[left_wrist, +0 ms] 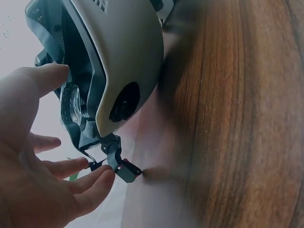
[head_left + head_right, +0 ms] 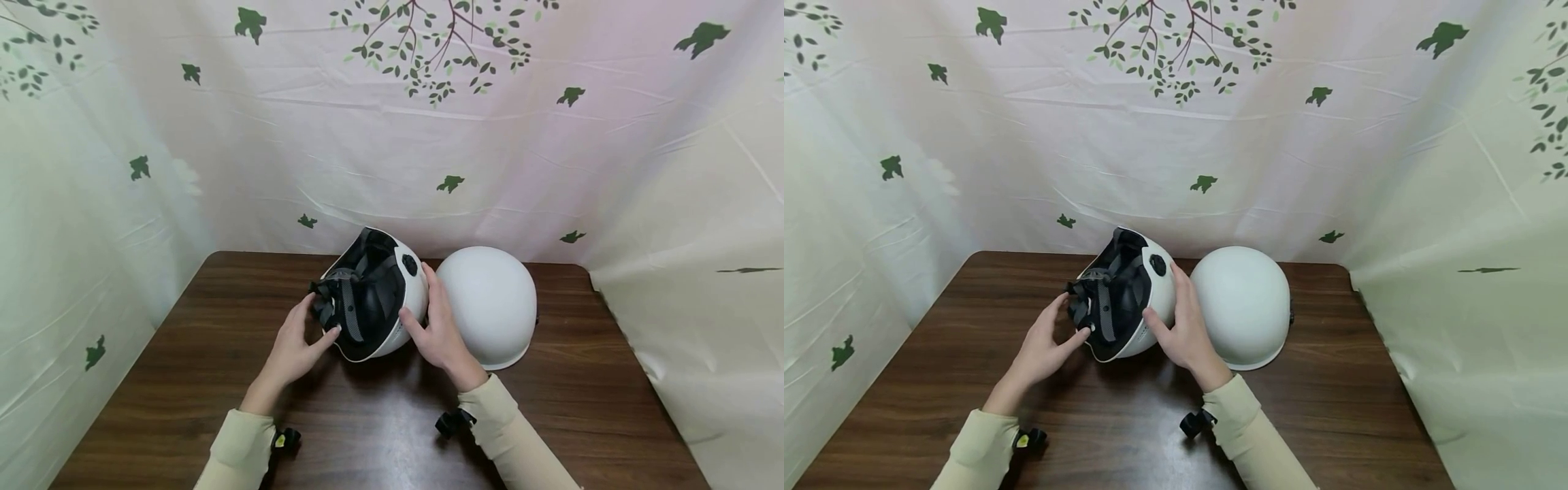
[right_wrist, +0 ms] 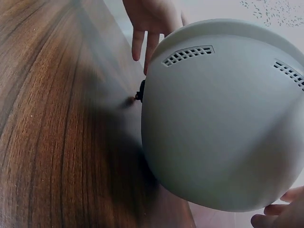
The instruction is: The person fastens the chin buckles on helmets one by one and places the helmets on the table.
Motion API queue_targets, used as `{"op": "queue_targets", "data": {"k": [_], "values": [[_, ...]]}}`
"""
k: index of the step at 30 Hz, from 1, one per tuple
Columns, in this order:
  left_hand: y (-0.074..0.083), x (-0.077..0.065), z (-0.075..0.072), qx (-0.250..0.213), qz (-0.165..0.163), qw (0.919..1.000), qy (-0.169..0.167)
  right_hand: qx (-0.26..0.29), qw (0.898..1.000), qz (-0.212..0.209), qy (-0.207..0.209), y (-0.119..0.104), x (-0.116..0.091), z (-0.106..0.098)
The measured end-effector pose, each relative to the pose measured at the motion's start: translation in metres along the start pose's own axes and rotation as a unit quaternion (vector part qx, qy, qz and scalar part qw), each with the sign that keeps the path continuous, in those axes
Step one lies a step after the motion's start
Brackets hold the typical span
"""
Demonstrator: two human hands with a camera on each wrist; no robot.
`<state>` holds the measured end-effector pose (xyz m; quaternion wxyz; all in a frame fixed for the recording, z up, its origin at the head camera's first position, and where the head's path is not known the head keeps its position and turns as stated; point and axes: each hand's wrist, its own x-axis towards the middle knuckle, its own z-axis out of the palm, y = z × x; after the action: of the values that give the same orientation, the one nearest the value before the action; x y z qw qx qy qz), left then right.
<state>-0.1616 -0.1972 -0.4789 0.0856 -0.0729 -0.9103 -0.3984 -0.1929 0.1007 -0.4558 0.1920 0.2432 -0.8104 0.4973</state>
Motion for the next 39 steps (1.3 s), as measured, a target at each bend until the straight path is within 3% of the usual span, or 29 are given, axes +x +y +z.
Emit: {"op": "queue_targets", "data": {"k": [7, 17, 25, 32, 39], "values": [[0.0, 0.0, -0.003, -0.006, -0.004, 1.0, 0.001, 0.044, 0.999, 0.012, -0.021, 0.003, -0.001, -0.003], [0.001, 0.001, -0.005, -0.015, 0.014, 0.9997, 0.013, 0.06, 0.997, 0.022, -0.049, 0.011, -0.005, -0.003], [0.0, 0.002, -0.007, -0.025, 0.02, 0.9993, 0.017, 0.091, 0.994, 0.021, -0.048, 0.013, -0.007, -0.002], [0.002, 0.002, -0.008, -0.03, 0.022, 0.9992, 0.016, 0.104, 0.993, 0.043, -0.047, 0.014, -0.011, -0.002], [0.003, 0.004, -0.011, -0.037, 0.034, 0.9984, 0.025, 0.109, 0.993, 0.021, -0.043, 0.017, -0.013, 0.0]]}}
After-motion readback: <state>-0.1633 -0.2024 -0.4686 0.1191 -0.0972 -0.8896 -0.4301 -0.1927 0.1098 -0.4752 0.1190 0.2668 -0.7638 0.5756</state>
